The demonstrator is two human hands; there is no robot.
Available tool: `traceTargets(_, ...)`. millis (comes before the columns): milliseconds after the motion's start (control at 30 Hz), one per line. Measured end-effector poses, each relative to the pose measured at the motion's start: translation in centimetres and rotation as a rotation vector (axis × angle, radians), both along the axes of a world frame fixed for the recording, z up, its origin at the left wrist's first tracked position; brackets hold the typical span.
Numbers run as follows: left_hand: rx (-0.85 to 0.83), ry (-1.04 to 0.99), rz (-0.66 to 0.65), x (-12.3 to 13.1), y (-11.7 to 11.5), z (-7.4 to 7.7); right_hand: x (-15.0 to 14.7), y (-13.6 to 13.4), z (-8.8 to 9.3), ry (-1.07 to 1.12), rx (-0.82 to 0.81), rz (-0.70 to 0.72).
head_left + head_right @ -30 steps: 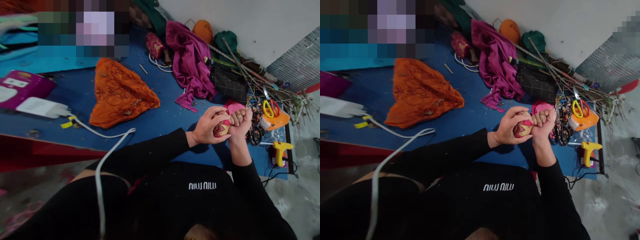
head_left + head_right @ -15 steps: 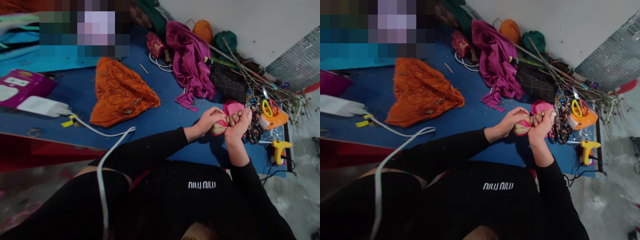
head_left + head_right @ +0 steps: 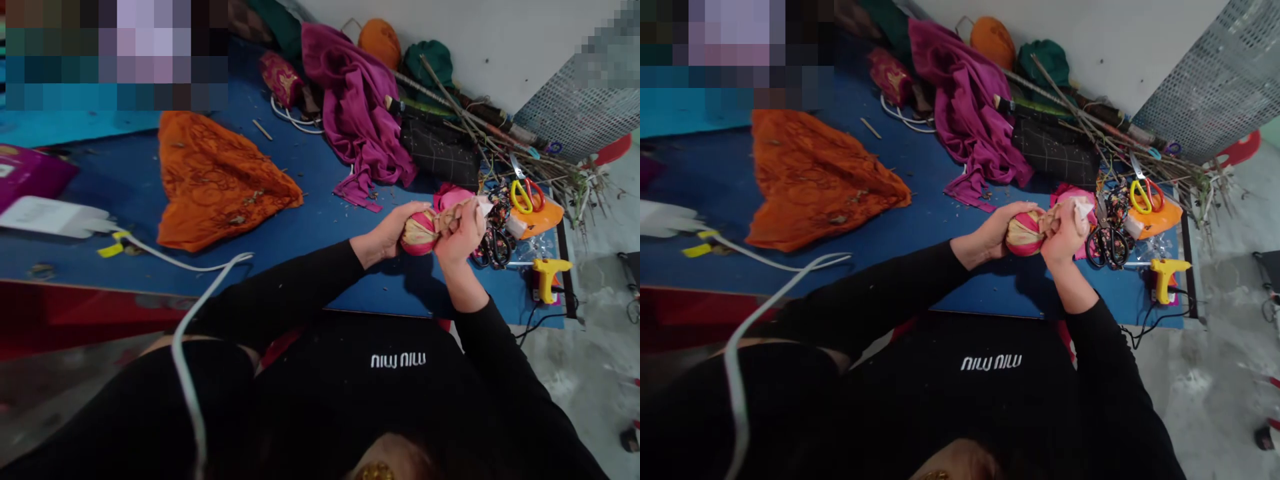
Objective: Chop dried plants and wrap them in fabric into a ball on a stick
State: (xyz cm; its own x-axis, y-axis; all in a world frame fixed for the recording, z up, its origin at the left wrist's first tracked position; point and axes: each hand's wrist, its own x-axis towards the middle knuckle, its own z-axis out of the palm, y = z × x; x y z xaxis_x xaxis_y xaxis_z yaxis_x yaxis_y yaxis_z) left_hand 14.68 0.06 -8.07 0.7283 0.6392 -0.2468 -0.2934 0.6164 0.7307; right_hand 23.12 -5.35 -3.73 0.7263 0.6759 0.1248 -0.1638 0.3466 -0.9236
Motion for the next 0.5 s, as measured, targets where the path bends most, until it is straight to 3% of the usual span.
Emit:
traceTargets(133, 0.381, 0.113, 0.200, -0.1, -0.7, 0.3, 3.0, 1.1, -0.2, 0.098, -0.006, -0.014)
traceTargets(233, 0.675, 0.195, 0.283, -0.8, -0.9, -0.1, 3.6, 1.2, -0.3, 0.088, 0.018, -0.031)
traceTargets(367, 1.142, 0.268, 0.211, -1.8, -0.6, -0.9, 2.5, 0.8, -0.4, -0.007, 0.027, -0.045)
traceTargets(500, 1.260, 0.395, 0.177, -1.7, -0.5, -1.4, 1.9, 0.3, -0.5, -0.039, -0.010, -0.008)
